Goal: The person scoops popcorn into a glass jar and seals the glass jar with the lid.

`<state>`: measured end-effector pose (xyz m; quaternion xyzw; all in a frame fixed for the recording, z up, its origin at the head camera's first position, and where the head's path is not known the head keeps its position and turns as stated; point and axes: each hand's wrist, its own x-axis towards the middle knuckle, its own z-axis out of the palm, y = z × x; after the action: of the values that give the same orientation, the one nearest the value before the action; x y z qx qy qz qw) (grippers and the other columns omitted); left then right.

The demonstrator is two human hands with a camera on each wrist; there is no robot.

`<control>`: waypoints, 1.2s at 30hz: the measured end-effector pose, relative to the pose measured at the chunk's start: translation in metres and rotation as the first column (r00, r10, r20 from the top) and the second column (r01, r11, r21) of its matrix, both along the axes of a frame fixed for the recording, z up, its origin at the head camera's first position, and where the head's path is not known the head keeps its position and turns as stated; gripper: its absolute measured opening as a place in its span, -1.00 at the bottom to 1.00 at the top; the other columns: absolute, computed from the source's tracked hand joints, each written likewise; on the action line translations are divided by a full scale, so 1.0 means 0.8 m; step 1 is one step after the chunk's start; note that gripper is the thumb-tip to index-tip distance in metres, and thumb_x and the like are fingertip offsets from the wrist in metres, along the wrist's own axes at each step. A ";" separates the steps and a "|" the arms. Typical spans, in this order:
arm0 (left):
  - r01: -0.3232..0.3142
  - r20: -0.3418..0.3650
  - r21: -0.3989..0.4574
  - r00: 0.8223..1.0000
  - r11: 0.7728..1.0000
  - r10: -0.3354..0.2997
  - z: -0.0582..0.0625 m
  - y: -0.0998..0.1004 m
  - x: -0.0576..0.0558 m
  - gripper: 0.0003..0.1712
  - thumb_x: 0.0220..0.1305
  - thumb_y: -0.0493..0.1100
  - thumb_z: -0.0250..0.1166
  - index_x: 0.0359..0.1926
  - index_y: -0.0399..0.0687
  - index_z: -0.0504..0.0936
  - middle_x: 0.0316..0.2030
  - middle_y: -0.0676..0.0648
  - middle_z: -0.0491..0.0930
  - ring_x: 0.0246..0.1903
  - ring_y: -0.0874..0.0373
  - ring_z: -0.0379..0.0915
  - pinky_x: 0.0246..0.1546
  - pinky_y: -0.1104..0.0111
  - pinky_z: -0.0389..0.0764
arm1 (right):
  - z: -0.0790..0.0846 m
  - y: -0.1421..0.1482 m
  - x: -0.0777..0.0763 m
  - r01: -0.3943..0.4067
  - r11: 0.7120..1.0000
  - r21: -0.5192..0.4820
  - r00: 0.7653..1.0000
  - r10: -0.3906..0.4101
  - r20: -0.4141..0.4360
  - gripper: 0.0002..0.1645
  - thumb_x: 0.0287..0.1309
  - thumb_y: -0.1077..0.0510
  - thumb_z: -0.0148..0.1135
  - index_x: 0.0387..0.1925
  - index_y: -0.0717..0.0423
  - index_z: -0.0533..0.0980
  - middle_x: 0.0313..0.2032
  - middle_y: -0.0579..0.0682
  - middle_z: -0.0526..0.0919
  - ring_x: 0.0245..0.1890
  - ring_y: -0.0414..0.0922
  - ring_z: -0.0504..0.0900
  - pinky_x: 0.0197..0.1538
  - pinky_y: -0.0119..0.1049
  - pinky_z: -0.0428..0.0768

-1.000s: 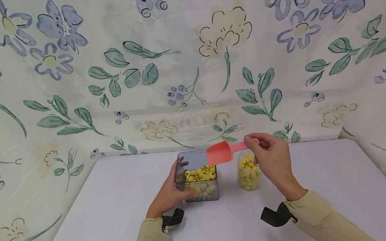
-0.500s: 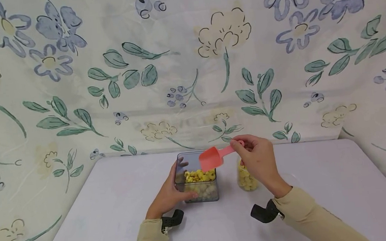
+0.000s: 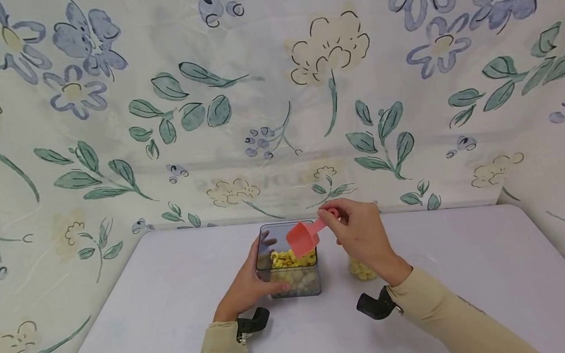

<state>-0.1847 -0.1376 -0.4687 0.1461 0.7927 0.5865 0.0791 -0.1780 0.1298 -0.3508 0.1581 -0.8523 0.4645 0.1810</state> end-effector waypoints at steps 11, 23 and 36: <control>-0.005 0.000 -0.027 1.000 1.000 0.005 0.004 0.000 0.002 0.41 -0.08 -0.07 0.67 0.60 0.28 -0.13 0.47 0.05 0.18 0.43 -0.09 0.14 0.27 -0.10 0.35 | 0.003 -0.022 -0.002 -0.047 0.989 0.142 0.993 0.062 -0.104 -0.92 0.24 0.27 0.37 -0.25 0.23 0.69 -0.63 -0.16 0.49 -0.73 -0.35 0.42 -0.51 -0.38 0.46; 0.006 -0.004 -0.024 1.000 1.000 -0.006 0.001 -0.002 0.002 0.45 -0.08 -0.08 0.67 0.62 0.11 -0.17 0.47 0.03 0.17 0.47 -0.15 0.05 0.32 -0.17 0.26 | -0.002 -0.037 -0.003 -0.074 0.941 0.331 0.977 0.134 -0.164 -0.90 0.23 0.25 0.38 -0.23 0.19 0.70 -0.49 -0.09 0.67 -0.61 -0.28 0.37 -0.52 -0.40 0.43; 0.010 -0.018 -0.042 1.000 0.999 -0.010 -0.001 -0.003 0.002 0.44 -0.10 -0.05 0.68 0.61 0.13 -0.14 0.46 0.05 0.19 0.43 -0.13 0.13 0.30 -0.15 0.31 | -0.022 -0.046 -0.009 -0.139 0.933 0.331 0.984 0.168 -0.061 -0.89 0.27 0.25 0.34 -0.23 0.22 0.70 -0.43 -0.06 0.71 -0.56 -0.29 0.45 -0.45 -0.39 0.51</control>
<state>-0.1831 -0.1398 -0.4692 0.1537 0.8048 0.5680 0.0779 -0.1850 0.0927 -0.3684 0.2722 -0.8934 0.3229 0.1533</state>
